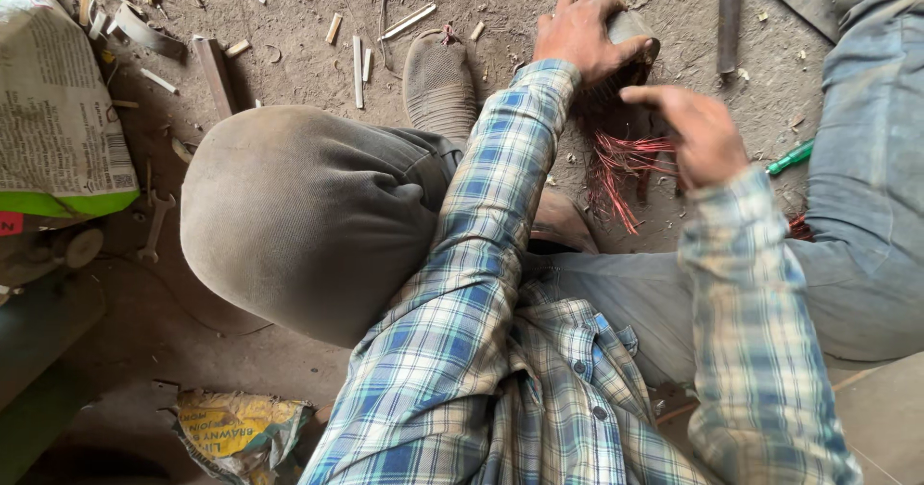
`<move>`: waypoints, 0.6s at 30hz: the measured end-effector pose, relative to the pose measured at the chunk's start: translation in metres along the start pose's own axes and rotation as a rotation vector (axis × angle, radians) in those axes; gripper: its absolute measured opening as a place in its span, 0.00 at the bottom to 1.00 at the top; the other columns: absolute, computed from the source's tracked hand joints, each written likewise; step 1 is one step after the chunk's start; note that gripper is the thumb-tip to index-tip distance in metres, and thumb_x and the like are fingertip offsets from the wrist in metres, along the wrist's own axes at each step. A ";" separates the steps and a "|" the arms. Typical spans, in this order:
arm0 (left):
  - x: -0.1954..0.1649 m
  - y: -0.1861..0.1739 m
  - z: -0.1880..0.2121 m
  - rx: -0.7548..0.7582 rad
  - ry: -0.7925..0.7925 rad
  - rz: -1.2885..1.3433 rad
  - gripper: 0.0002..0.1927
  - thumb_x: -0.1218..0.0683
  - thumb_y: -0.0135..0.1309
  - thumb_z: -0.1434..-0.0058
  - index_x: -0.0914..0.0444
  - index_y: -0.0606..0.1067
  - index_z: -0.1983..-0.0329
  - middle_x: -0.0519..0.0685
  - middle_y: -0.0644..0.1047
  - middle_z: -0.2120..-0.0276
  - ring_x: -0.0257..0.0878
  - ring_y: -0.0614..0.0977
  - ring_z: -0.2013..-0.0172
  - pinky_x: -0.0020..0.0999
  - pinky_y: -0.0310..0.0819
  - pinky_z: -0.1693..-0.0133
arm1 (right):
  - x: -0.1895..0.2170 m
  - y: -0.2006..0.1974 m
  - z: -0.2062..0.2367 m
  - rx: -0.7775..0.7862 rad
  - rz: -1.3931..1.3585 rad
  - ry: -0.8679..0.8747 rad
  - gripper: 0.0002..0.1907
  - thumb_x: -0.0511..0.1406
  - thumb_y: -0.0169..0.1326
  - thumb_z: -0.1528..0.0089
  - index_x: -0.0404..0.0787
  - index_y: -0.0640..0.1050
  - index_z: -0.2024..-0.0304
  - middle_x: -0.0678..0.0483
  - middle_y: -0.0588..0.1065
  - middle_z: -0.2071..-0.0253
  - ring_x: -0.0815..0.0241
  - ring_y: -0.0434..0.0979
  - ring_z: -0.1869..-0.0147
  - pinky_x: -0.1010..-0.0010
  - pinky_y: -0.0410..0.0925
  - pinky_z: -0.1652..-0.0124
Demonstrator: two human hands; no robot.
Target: The person sits on the floor and uses pliers to pull and cut copper wires from a cylindrical motor component. The person repeatedly grips and pulls the wires, occasionally using the pliers to cut them, and gathers the removed wires into a pile.
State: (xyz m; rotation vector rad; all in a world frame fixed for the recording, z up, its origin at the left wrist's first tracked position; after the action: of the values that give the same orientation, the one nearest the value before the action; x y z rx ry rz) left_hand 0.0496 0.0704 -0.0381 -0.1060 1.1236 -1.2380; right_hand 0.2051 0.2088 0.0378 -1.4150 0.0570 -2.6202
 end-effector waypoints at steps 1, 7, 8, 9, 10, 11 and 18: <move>-0.001 -0.001 0.000 0.002 -0.007 -0.006 0.38 0.26 0.59 0.50 0.50 0.76 0.42 0.43 0.73 0.38 0.42 0.63 0.31 0.54 0.58 0.35 | -0.004 -0.006 -0.014 -0.062 0.012 0.065 0.21 0.46 0.55 0.32 0.39 0.82 0.46 0.41 0.79 0.42 0.56 0.77 0.36 0.65 0.66 0.36; -0.002 -0.005 0.001 -0.020 0.027 0.040 0.38 0.26 0.60 0.52 0.50 0.77 0.44 0.41 0.75 0.39 0.43 0.65 0.32 0.53 0.60 0.36 | -0.033 0.035 -0.060 -0.241 0.526 0.198 0.16 0.40 0.61 0.43 0.30 0.80 0.71 0.43 0.75 0.78 0.58 0.72 0.75 0.61 0.68 0.68; -0.002 -0.005 0.001 -0.032 0.025 0.032 0.38 0.26 0.60 0.52 0.50 0.77 0.43 0.41 0.74 0.39 0.42 0.65 0.32 0.53 0.59 0.36 | -0.034 0.038 -0.060 -0.261 0.513 0.181 0.15 0.40 0.61 0.43 0.31 0.80 0.70 0.44 0.75 0.78 0.59 0.72 0.75 0.61 0.67 0.69; -0.002 -0.005 0.001 -0.040 0.021 0.024 0.38 0.26 0.60 0.52 0.50 0.77 0.43 0.41 0.74 0.39 0.42 0.65 0.33 0.54 0.59 0.36 | -0.034 0.040 -0.057 -0.277 0.498 0.168 0.15 0.40 0.61 0.43 0.32 0.81 0.70 0.45 0.75 0.78 0.60 0.71 0.76 0.61 0.67 0.69; -0.001 -0.005 0.001 -0.045 0.019 0.013 0.39 0.26 0.60 0.52 0.51 0.77 0.43 0.41 0.74 0.39 0.42 0.65 0.33 0.54 0.59 0.36 | -0.034 0.041 -0.055 -0.297 0.479 0.156 0.14 0.40 0.60 0.44 0.33 0.81 0.70 0.46 0.75 0.78 0.61 0.71 0.76 0.61 0.66 0.70; -0.001 -0.004 0.001 -0.039 0.020 0.016 0.38 0.26 0.60 0.53 0.50 0.77 0.44 0.41 0.74 0.39 0.42 0.65 0.33 0.54 0.59 0.36 | -0.034 0.041 -0.054 -0.291 0.473 0.172 0.14 0.40 0.60 0.44 0.33 0.81 0.70 0.46 0.75 0.79 0.61 0.71 0.76 0.62 0.67 0.70; 0.001 0.001 -0.002 -0.059 0.037 0.015 0.38 0.26 0.60 0.53 0.50 0.77 0.44 0.41 0.74 0.39 0.42 0.65 0.33 0.55 0.58 0.36 | -0.043 0.034 -0.060 -0.232 0.380 0.157 0.15 0.40 0.61 0.45 0.31 0.78 0.74 0.46 0.74 0.79 0.63 0.67 0.75 0.61 0.65 0.72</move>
State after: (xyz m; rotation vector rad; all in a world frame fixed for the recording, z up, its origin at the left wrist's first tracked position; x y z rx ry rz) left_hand 0.0489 0.0705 -0.0404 -0.1202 1.1912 -1.1982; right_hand 0.1825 0.1797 -0.0345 -1.1196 0.6049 -2.4519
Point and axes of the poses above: each hand's wrist, its own z-axis away from the middle knuckle, its own y-axis out of the palm, x = y × z, the point moved 3 cm from there along -z, towards the middle knuckle
